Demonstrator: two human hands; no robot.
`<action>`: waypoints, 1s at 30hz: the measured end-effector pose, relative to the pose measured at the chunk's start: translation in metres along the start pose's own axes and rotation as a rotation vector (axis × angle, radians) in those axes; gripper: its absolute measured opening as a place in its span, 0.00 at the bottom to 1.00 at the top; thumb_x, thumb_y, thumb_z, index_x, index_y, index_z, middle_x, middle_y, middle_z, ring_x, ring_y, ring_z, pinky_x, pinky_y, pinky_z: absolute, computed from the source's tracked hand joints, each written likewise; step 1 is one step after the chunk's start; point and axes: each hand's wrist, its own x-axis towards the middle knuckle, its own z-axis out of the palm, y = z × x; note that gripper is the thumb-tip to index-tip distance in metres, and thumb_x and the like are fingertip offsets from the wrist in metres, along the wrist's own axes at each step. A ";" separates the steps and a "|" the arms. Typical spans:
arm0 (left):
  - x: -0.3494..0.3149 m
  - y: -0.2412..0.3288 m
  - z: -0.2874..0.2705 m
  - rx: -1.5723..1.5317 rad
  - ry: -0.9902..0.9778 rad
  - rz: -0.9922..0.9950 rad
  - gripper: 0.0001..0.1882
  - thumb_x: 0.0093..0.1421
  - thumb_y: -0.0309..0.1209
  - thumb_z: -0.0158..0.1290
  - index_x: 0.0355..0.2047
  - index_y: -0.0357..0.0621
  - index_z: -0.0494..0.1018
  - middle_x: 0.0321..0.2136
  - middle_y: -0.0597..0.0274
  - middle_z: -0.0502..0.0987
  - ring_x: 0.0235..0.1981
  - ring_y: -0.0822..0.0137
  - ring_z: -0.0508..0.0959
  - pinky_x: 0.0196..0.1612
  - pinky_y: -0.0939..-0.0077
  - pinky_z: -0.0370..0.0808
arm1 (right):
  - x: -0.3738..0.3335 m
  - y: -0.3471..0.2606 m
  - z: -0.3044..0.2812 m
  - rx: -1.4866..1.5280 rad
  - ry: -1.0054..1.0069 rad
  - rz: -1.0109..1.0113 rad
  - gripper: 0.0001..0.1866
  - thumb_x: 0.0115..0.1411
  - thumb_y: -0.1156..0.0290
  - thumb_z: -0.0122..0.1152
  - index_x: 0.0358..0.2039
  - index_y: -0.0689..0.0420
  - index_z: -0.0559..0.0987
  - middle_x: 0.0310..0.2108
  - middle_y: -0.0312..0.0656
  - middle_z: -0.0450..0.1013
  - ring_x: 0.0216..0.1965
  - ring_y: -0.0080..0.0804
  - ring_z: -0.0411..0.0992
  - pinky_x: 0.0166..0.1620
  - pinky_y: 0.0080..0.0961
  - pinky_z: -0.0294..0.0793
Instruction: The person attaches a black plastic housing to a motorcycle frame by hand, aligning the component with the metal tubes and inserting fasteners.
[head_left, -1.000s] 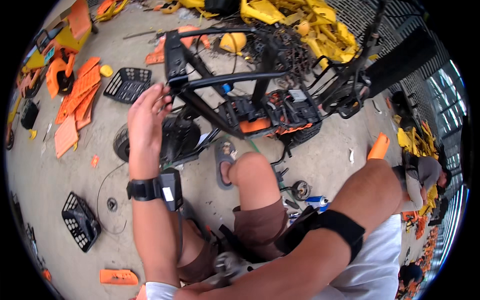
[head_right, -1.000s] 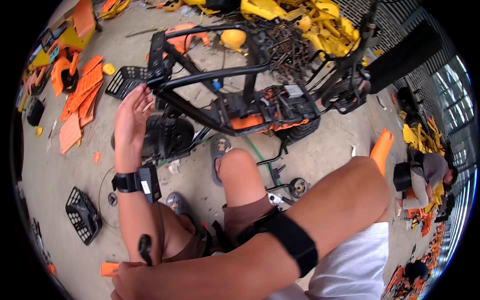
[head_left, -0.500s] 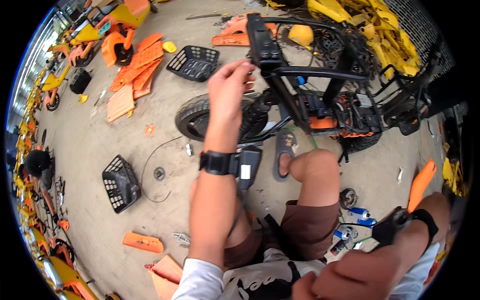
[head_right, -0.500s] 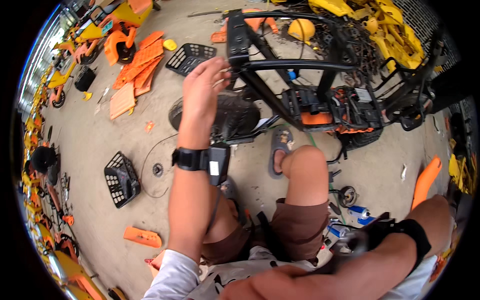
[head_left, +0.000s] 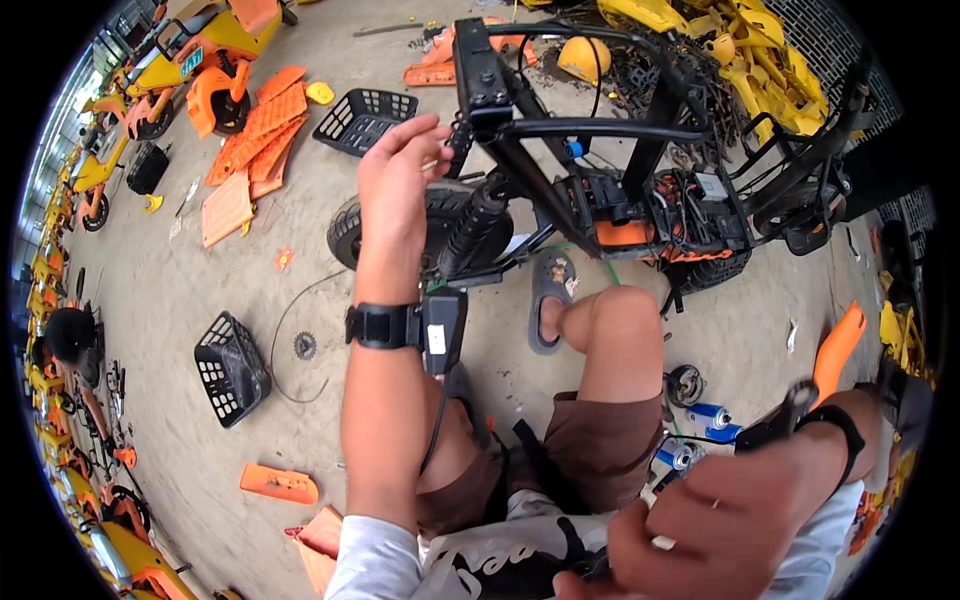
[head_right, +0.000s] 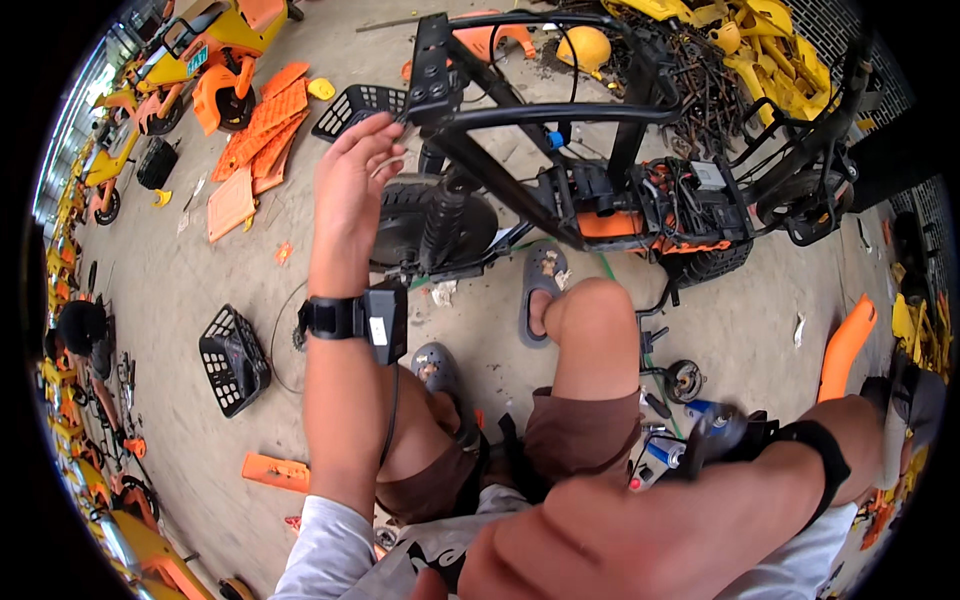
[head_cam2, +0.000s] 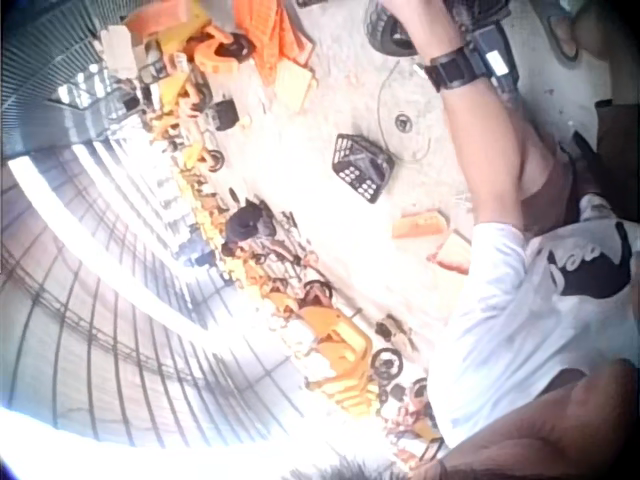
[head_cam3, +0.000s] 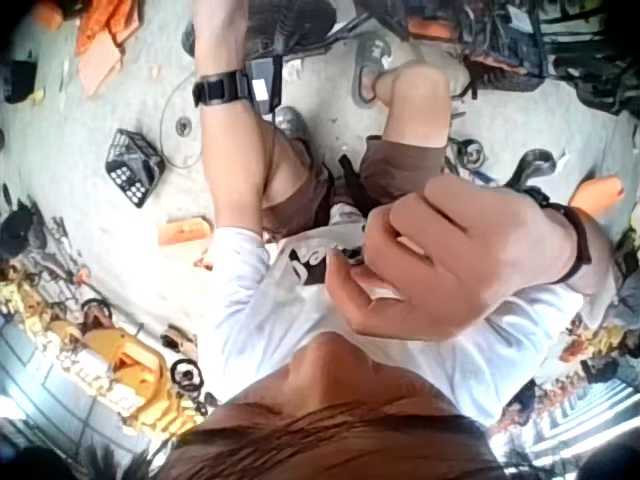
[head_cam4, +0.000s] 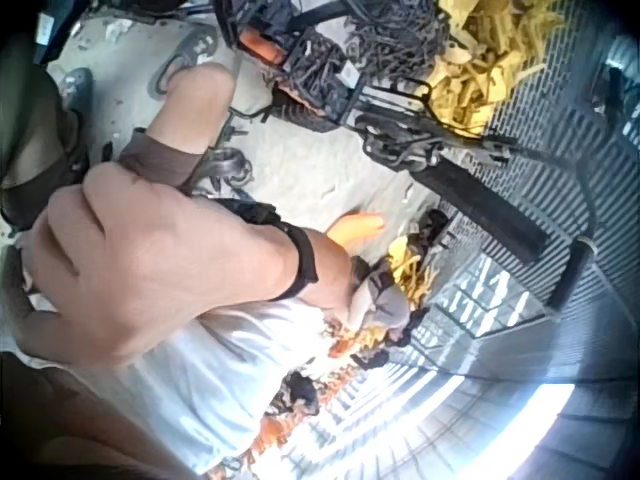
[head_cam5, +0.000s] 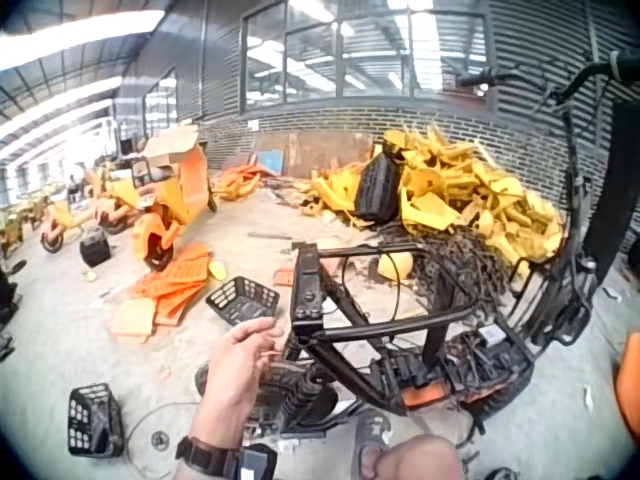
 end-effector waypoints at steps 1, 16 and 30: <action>0.001 0.000 0.001 0.000 0.000 0.004 0.16 0.57 0.21 0.49 0.46 0.32 0.72 0.38 0.55 0.79 0.32 0.70 0.77 0.39 0.76 0.73 | -0.001 -0.005 0.002 -0.010 0.047 0.021 0.10 0.49 0.71 0.61 0.34 0.53 0.78 0.20 0.36 0.67 0.20 0.24 0.62 0.19 0.17 0.55; -0.035 0.017 -0.006 -0.055 -0.090 -0.072 0.16 0.64 0.27 0.44 0.50 0.35 0.68 0.28 0.60 0.75 0.30 0.66 0.77 0.39 0.72 0.74 | -0.052 0.106 0.098 1.574 1.034 1.151 0.16 0.69 0.64 0.47 0.49 0.60 0.75 0.25 0.28 0.67 0.20 0.12 0.57 0.23 0.11 0.58; -0.164 0.109 0.125 0.169 -0.318 -0.521 0.17 0.66 0.34 0.46 0.50 0.35 0.66 0.34 0.54 0.74 0.21 0.66 0.75 0.24 0.69 0.78 | -0.058 0.123 0.216 1.385 0.920 0.866 0.07 0.62 0.77 0.50 0.38 0.62 0.76 0.30 0.37 0.76 0.28 0.18 0.72 0.29 0.16 0.71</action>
